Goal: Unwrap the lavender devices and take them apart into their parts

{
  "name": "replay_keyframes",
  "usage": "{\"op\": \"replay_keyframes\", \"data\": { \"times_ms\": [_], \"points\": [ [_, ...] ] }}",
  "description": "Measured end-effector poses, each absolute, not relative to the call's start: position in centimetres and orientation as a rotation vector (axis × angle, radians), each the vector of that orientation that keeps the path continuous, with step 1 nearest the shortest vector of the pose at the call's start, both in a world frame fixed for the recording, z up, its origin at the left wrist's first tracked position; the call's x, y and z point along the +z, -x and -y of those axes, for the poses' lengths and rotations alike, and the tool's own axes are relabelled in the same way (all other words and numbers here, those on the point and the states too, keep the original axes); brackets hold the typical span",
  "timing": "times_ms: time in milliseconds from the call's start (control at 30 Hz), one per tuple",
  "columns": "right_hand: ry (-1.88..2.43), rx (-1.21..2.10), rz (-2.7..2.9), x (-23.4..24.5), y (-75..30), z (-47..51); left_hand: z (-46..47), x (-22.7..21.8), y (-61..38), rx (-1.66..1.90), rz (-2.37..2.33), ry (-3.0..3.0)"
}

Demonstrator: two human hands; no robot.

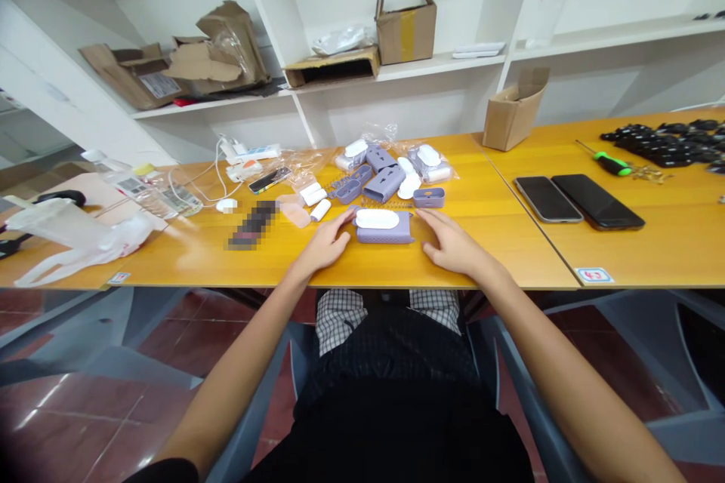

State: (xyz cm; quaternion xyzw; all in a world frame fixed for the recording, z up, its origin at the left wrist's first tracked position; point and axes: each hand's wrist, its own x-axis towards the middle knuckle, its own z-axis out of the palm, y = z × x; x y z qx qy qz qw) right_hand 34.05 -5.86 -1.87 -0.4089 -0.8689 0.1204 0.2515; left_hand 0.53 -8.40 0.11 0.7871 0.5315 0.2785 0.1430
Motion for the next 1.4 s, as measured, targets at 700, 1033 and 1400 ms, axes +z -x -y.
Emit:
{"op": "replay_keyframes", "data": {
  "times_ms": [700, 1033, 1400],
  "points": [
    [1.387, 0.167, 2.573, -2.1, -33.6, 6.3, 9.4, 0.6, -1.8, 0.36, -1.752, -2.443],
    [1.372, 0.111, 2.543, -2.2, -33.7, 6.3, 9.7, 0.6, -1.8, 0.542, -1.716, -2.482],
    [1.258, 0.18, 2.431, -1.3, -33.5, 7.2, 8.9, 2.3, -3.9, 0.966, -1.36, -2.331]
  ]
}}
